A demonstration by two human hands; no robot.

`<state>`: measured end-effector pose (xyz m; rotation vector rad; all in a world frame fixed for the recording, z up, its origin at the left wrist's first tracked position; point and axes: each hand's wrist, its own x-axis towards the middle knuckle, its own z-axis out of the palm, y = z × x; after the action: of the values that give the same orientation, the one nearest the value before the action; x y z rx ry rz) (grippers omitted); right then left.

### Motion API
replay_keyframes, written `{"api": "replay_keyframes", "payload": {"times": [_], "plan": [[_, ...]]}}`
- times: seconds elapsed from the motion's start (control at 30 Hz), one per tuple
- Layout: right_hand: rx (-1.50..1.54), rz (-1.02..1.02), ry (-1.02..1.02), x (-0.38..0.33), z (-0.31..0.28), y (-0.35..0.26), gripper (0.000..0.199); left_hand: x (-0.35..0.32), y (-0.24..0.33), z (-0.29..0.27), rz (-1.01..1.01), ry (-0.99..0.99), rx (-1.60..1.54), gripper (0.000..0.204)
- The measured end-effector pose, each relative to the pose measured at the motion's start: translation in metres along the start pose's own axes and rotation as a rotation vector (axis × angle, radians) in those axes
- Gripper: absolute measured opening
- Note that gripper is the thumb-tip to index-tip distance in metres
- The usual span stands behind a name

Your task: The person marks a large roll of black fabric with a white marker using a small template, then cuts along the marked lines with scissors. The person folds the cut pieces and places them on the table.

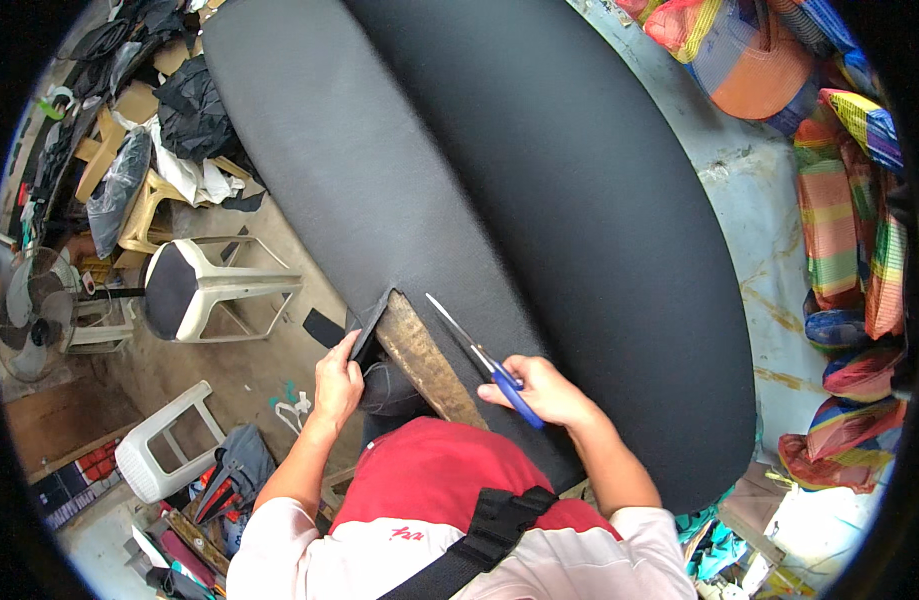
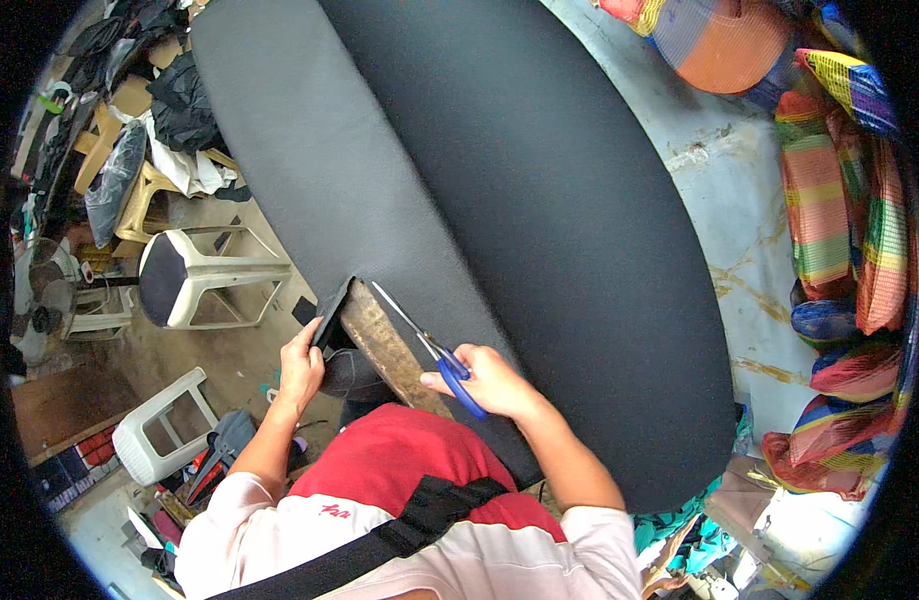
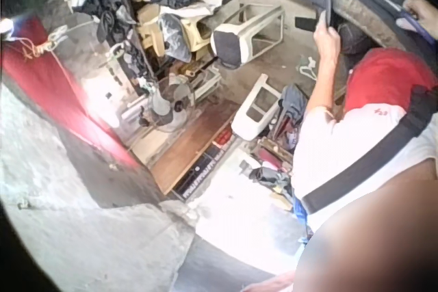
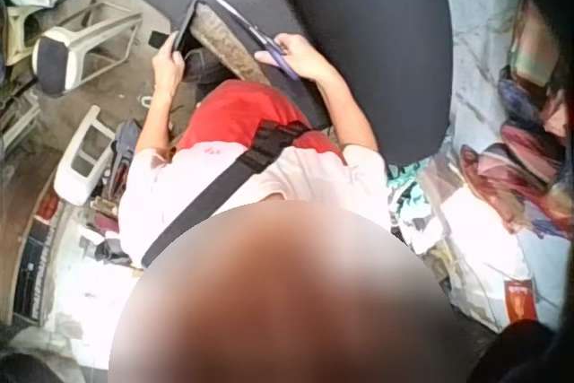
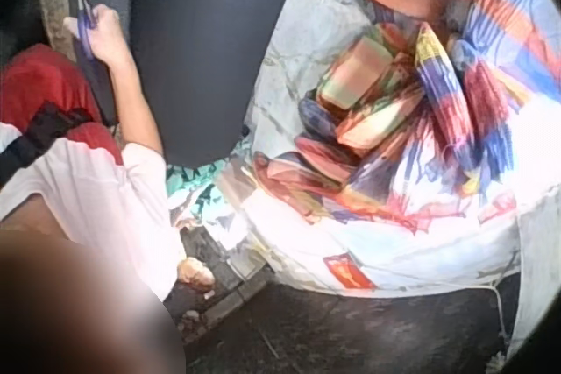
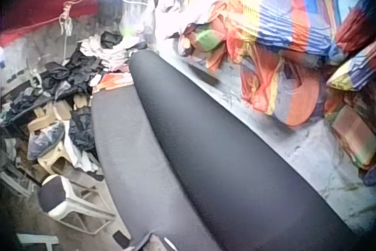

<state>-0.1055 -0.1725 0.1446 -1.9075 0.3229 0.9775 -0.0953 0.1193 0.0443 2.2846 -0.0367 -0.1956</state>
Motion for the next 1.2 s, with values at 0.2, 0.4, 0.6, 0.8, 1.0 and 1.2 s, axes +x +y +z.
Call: {"api": "replay_keyframes", "payload": {"times": [0.2, 0.4, 0.6, 0.8, 1.0, 1.2], "plan": [[0.157, -0.041, -0.289, 0.039, 0.032, 0.028, 0.055, 0.001, 0.023, 0.000, -0.074, -0.060, -0.164, 0.043], [0.382, -0.012, -0.307, 0.100, 0.035, 0.010, 0.052, 0.011, 0.037, -0.014, 0.008, -0.362, 0.195, 0.058], [0.129, 0.058, -0.397, 0.103, -0.006, -0.014, 0.040, 0.016, 0.040, -0.016, 0.094, -0.499, 0.340, 0.064], [-0.389, 0.094, -0.549, 0.134, -0.064, -0.076, 0.048, 0.016, 0.039, -0.019, 0.167, -0.488, 0.316, 0.063], [-0.832, 0.029, -0.662, 0.161, -0.068, -0.123, 0.065, 0.015, 0.041, -0.010, 0.159, -0.538, 0.280, 0.065], [-0.862, 0.003, -0.651, 0.156, -0.052, -0.125, 0.071, 0.016, 0.042, -0.009, 0.102, -0.563, 0.201, 0.074]]}}
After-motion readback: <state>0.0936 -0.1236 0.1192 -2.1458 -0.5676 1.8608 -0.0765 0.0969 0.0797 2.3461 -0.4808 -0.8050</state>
